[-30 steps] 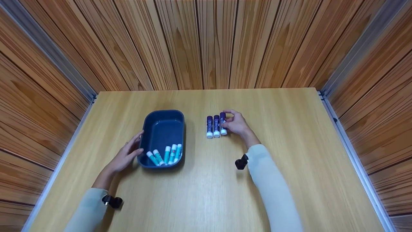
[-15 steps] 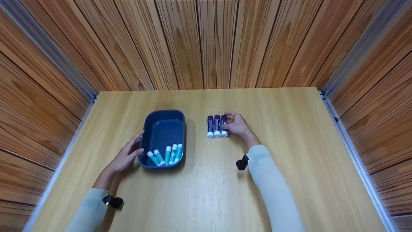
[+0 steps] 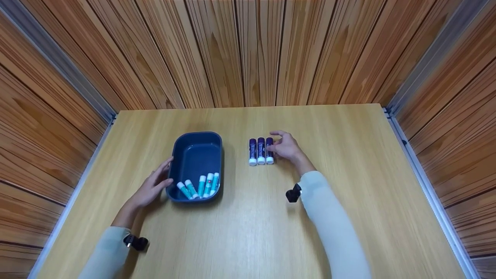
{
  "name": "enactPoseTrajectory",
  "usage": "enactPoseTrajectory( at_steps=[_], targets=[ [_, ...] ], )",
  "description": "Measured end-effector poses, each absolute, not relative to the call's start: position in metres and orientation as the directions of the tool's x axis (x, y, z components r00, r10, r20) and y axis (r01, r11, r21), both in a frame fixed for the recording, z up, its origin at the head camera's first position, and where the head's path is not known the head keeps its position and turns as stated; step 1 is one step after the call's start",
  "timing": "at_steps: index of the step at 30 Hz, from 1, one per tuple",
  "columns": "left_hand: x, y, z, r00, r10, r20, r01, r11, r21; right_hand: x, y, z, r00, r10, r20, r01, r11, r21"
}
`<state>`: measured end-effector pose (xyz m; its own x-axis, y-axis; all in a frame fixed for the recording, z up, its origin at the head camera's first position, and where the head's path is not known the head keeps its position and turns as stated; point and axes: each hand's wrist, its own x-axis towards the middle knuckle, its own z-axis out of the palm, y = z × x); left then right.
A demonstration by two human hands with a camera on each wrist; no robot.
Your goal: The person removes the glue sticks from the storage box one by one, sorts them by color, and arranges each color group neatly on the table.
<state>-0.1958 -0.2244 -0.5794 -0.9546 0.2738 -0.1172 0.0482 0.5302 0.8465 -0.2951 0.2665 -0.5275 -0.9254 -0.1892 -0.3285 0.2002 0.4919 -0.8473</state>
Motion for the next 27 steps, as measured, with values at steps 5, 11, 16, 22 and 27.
enactPoseTrajectory(
  at_steps=[5, 11, 16, 22, 27],
  targets=[
    [-0.197, -0.224, -0.580, -0.956, 0.272, -0.109, 0.052, 0.523, 0.851, -0.295, 0.263, -0.520, -0.929, -0.203, -0.310, 0.177, 0.493, -0.852],
    [-0.196, -0.225, -0.581, -0.955, 0.273, -0.112, 0.050, 0.524, 0.850, -0.292, 0.256, -0.510, -0.928, -0.223, -0.299, 0.157, 0.495, -0.854],
    [-0.195, -0.225, -0.580, -0.957, 0.273, -0.102, 0.059, 0.525, 0.849, -0.287, 0.242, -0.499, -0.928, -0.269, -0.257, 0.101, 0.483, -0.870],
    [-0.195, -0.225, -0.581, -0.956, 0.275, -0.103, 0.060, 0.525, 0.849, -0.280, 0.220, -0.492, -0.914, -0.338, -0.224, 0.032, 0.490, -0.871],
    [-0.195, -0.225, -0.582, -0.955, 0.279, -0.105, 0.058, 0.520, 0.852, -0.273, 0.200, -0.493, -0.899, -0.377, -0.222, 0.009, 0.491, -0.871]
  ],
)
